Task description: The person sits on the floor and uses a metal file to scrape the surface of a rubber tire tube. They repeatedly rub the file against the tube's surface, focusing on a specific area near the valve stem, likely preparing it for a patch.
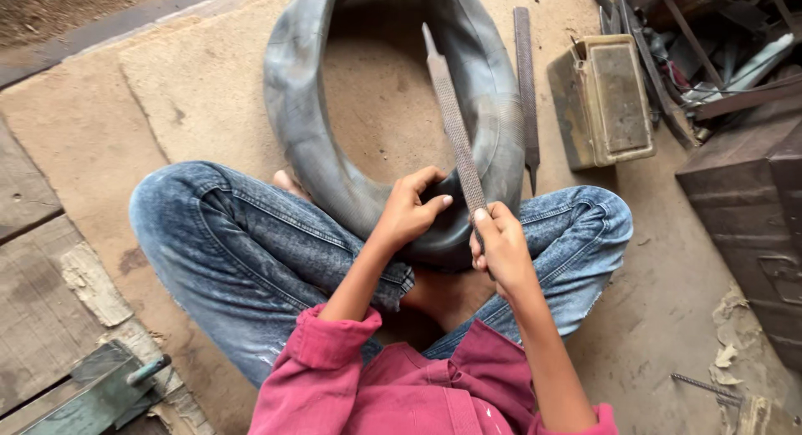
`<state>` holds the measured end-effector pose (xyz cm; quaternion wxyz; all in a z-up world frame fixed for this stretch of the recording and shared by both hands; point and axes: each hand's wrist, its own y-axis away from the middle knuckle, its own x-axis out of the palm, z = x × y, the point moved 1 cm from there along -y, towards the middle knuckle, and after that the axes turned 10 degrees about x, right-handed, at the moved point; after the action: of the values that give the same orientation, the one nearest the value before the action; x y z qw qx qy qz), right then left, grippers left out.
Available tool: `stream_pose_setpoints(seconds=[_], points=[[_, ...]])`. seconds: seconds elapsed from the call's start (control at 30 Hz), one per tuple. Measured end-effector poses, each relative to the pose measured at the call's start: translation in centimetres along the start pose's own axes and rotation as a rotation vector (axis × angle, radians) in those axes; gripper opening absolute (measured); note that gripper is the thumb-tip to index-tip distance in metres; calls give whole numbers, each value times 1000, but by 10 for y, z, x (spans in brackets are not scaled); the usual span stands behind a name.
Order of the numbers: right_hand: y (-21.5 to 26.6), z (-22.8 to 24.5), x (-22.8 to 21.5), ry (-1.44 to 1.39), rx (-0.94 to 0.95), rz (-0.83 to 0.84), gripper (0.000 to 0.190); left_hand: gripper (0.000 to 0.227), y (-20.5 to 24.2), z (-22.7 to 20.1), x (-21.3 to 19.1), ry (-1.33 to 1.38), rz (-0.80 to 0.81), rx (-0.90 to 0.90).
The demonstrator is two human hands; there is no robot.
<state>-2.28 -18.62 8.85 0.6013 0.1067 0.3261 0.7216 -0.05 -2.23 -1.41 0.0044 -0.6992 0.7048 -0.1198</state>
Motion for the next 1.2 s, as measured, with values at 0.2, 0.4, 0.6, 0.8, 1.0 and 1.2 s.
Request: stream_pose_setpoints(seconds=[0.2,0.4,0.6,0.8,1.0,1.2], points=[[83,-79,-37,77,228,-104,22,20,-3,1,7,70,-48,-26],[142,-117,-63,-42,328,-56,18,22,-3,-3,0,-3,-17,-27],[-9,-11,-14,23,74,-31,27,27,-5,-5,-3,-59,63,-13],[-17,0,-3,-135,77,-11,24,22,-1,4,0,42,-7,66],[104,-79,-32,27,226,-42,21,20,-4,19,7,106,-28,-40],[125,-71,-50,26,383,28,21,22,2,33,3,168,36,23]])
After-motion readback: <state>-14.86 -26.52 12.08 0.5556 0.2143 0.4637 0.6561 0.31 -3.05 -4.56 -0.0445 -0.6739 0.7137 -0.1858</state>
